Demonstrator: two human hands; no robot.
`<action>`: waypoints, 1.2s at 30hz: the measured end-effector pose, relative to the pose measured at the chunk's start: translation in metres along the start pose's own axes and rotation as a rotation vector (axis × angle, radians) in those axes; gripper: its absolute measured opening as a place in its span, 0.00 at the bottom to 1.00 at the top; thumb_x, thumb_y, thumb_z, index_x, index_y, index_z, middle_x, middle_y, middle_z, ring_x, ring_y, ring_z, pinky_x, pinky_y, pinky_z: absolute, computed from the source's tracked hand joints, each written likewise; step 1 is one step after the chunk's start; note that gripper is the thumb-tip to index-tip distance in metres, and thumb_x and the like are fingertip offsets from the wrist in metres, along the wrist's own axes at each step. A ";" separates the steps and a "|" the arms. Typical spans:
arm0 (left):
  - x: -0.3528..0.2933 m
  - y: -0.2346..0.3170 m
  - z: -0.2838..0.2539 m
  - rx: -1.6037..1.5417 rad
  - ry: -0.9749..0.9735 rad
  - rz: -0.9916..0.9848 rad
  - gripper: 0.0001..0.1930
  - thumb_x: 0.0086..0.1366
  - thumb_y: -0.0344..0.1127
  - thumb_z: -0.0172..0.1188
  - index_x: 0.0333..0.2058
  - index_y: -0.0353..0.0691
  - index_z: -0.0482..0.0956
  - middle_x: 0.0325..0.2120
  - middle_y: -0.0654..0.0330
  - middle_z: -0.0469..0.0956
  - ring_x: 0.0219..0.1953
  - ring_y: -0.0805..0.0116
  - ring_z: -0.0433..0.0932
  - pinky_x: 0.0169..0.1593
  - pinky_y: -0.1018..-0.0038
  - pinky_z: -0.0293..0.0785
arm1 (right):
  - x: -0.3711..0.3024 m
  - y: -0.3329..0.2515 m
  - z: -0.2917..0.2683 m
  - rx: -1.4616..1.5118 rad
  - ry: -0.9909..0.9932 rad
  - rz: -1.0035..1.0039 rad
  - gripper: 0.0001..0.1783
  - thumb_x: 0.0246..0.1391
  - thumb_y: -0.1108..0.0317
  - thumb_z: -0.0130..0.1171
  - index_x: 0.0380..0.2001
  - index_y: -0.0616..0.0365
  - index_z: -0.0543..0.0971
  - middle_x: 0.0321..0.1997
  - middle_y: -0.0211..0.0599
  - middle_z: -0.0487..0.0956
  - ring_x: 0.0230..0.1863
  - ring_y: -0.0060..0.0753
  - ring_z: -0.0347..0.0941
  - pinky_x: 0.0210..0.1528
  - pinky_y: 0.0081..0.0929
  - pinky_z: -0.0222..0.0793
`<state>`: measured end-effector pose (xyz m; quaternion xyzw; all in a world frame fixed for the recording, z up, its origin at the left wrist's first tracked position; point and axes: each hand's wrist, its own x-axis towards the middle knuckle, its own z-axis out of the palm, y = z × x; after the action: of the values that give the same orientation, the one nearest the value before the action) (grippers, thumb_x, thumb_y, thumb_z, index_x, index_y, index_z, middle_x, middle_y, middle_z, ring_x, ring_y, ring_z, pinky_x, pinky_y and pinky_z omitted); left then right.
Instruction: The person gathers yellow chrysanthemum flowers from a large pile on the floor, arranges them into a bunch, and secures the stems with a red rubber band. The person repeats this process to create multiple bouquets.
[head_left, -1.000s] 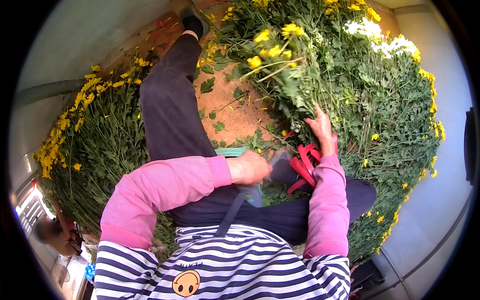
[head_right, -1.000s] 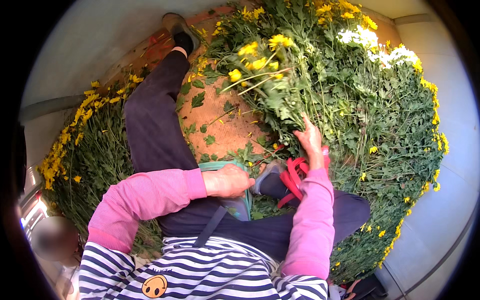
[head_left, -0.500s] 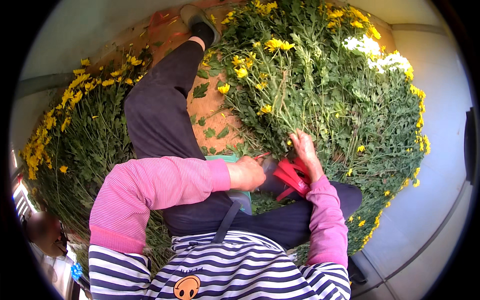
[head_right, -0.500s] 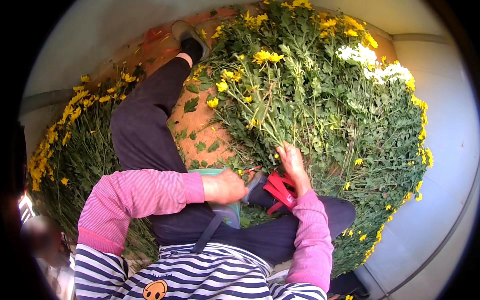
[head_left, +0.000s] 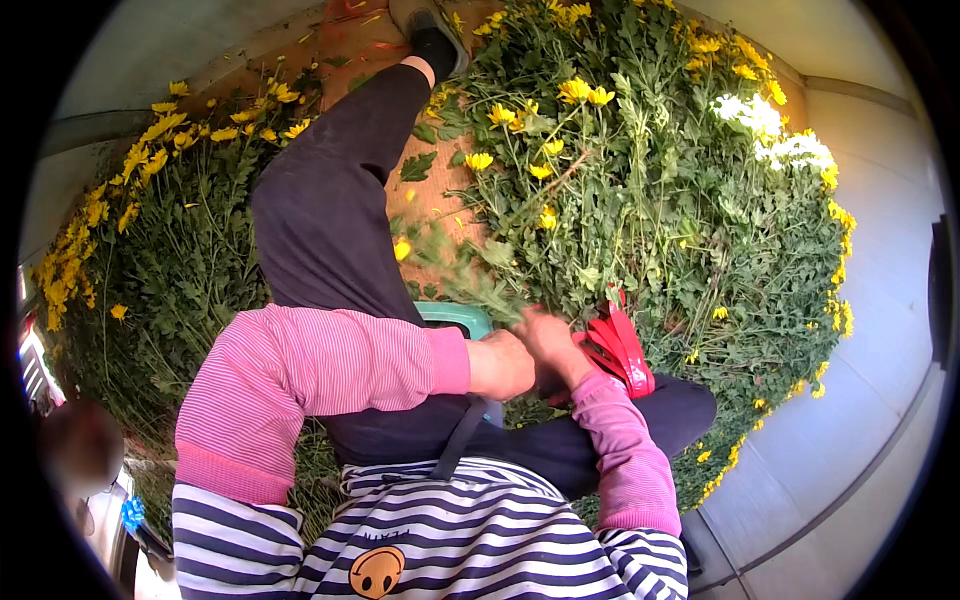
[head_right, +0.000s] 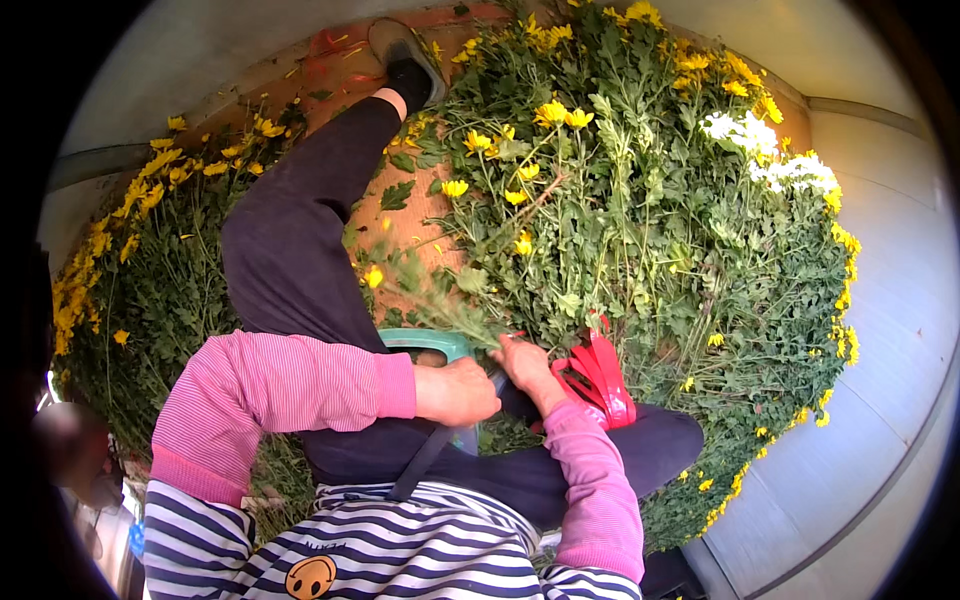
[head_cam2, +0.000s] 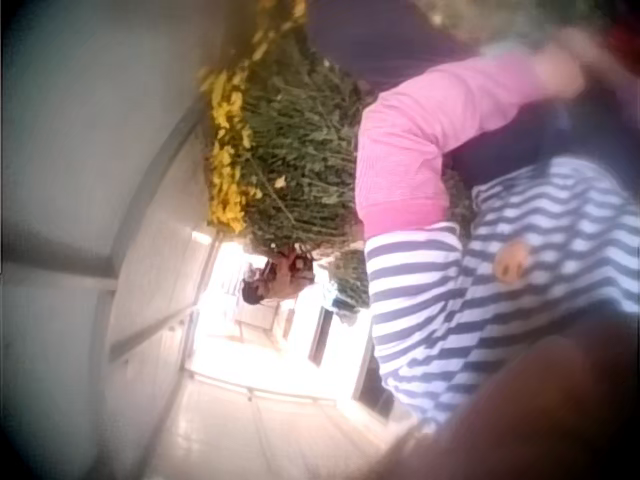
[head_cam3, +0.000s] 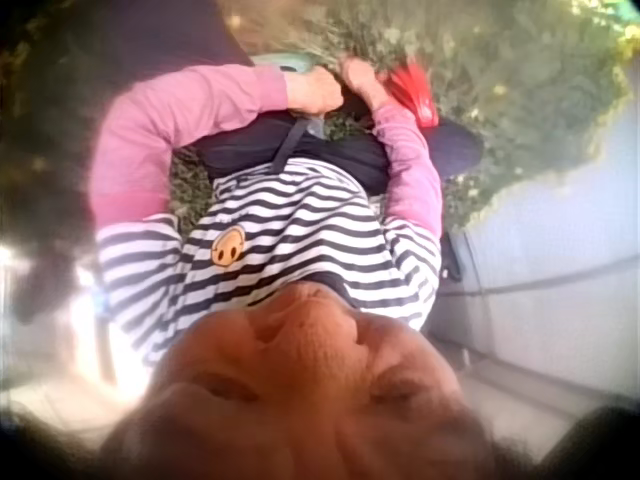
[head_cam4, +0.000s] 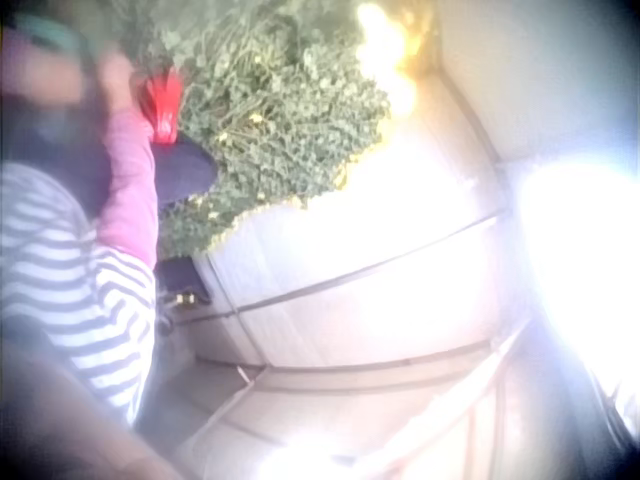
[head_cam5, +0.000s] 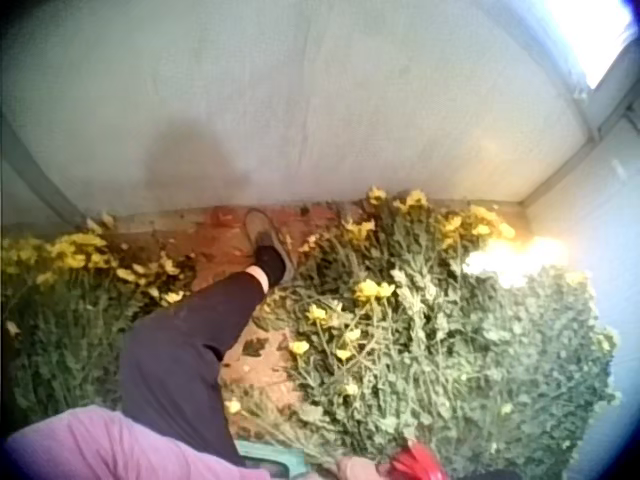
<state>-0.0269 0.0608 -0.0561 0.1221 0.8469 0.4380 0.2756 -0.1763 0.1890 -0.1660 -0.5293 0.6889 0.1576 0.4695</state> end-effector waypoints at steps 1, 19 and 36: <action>-0.001 0.001 0.001 0.005 -0.015 0.007 0.10 0.54 0.34 0.57 0.34 0.39 0.80 0.30 0.53 0.81 0.37 0.54 0.81 0.38 0.59 0.76 | -0.003 -0.008 -0.002 -0.081 -0.121 0.030 0.25 0.55 0.51 0.55 0.50 0.56 0.73 0.46 0.49 0.78 0.47 0.53 0.74 0.45 0.45 0.70; 0.006 0.003 -0.016 0.003 -0.028 -0.074 0.11 0.52 0.37 0.60 0.33 0.37 0.80 0.29 0.52 0.82 0.36 0.53 0.82 0.37 0.57 0.77 | 0.037 0.002 -0.093 0.467 0.673 0.037 0.17 0.56 0.61 0.57 0.45 0.59 0.76 0.41 0.48 0.78 0.42 0.55 0.75 0.44 0.38 0.71; 0.028 -0.037 -0.020 -1.632 0.734 -0.458 0.27 0.59 0.50 0.62 0.45 0.31 0.72 0.38 0.58 0.76 0.40 0.70 0.74 0.39 0.71 0.74 | 0.044 -0.056 -0.142 1.096 0.223 -0.231 0.30 0.65 0.50 0.43 0.56 0.68 0.68 0.53 0.49 0.75 0.55 0.41 0.71 0.62 0.36 0.61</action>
<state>-0.0598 0.0382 -0.0874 -0.4268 0.3134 0.8453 0.0705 -0.1948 0.0400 -0.1142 -0.2935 0.6531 -0.3320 0.6141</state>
